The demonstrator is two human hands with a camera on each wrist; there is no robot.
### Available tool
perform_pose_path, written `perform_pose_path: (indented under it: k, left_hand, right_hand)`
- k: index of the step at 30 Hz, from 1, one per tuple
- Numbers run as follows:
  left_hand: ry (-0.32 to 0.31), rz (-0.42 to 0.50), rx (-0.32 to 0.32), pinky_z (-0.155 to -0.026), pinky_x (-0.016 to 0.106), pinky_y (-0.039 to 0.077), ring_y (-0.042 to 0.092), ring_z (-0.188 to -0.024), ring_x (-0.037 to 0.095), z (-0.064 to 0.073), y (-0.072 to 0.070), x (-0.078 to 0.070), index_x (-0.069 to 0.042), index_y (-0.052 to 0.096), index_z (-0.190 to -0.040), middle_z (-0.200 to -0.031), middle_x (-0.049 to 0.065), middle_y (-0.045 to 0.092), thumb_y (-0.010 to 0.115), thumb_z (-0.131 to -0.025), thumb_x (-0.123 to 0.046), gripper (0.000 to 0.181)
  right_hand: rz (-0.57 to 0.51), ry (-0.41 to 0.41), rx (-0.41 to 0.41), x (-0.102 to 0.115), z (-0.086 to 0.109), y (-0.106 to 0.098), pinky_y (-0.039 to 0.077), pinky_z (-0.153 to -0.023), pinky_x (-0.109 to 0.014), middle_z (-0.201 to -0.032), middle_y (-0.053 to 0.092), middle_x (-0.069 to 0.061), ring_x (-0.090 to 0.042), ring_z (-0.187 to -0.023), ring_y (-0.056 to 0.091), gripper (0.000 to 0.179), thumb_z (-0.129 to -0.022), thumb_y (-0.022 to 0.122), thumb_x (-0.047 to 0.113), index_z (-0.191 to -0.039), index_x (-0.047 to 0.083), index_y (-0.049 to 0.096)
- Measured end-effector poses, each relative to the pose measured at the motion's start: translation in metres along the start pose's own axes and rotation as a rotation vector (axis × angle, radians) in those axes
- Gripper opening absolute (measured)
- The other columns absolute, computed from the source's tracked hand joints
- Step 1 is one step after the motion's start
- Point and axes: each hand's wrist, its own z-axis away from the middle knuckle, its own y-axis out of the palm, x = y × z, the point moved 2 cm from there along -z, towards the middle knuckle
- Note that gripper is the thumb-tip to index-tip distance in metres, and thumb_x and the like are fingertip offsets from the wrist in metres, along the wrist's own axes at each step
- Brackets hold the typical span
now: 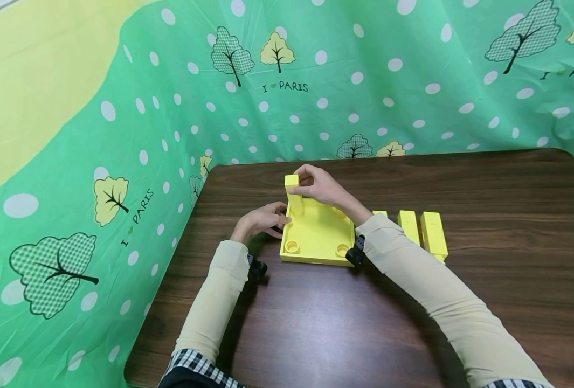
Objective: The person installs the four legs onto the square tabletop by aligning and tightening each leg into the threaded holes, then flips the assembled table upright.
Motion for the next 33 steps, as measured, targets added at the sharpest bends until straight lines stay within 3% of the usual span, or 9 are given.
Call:
perform_pose_path:
  k: [11,21,28,33]
  left_hand:
    - [0.002,0.005,0.006,-0.081,0.038,0.058,0.055,-0.092,0.023,0.001,-0.002,0.000,-0.010,0.031,-0.145,-0.121,0.017,0.047,0.054,-0.098,-0.017,0.052]
    - [0.014,-0.004,0.003,-0.081,0.038,0.058,0.055,-0.092,0.023,0.002,-0.003,0.001,-0.010,0.031,-0.144,-0.120,0.017,0.047,0.053,-0.099,-0.018,0.051]
    - [0.019,-0.006,0.003,-0.081,0.038,0.058,0.055,-0.093,0.024,0.001,-0.002,0.001,-0.010,0.030,-0.145,-0.120,0.017,0.047,0.053,-0.099,-0.018,0.052]
    - [0.019,-0.002,0.007,-0.081,0.039,0.058,0.055,-0.094,0.025,0.001,-0.001,0.000,-0.010,0.032,-0.144,-0.121,0.017,0.047,0.054,-0.098,-0.017,0.051]
  right_hand:
    - [0.110,0.027,-0.061,0.007,0.003,0.005,0.050,-0.086,-0.035,-0.109,0.058,-0.008,-0.021,-0.101,0.058,0.044,-0.085,0.074,0.029,-0.118,0.009,0.052]
    - [0.161,0.030,-0.084,0.012,0.005,0.010,0.049,-0.079,-0.034,-0.105,0.058,-0.010,-0.024,-0.095,0.057,0.045,-0.086,0.073,0.031,-0.116,0.007,0.050]
    - [0.070,0.095,0.037,0.007,0.005,0.004,0.048,-0.095,-0.039,-0.124,0.054,-0.009,-0.024,-0.115,0.054,0.061,-0.086,0.071,0.037,-0.133,0.010,0.043]
    - [-0.060,0.083,0.140,0.003,0.005,-0.004,0.039,-0.107,-0.048,-0.146,0.040,-0.005,-0.025,-0.134,0.039,0.059,-0.091,0.066,0.030,-0.143,0.017,0.041]
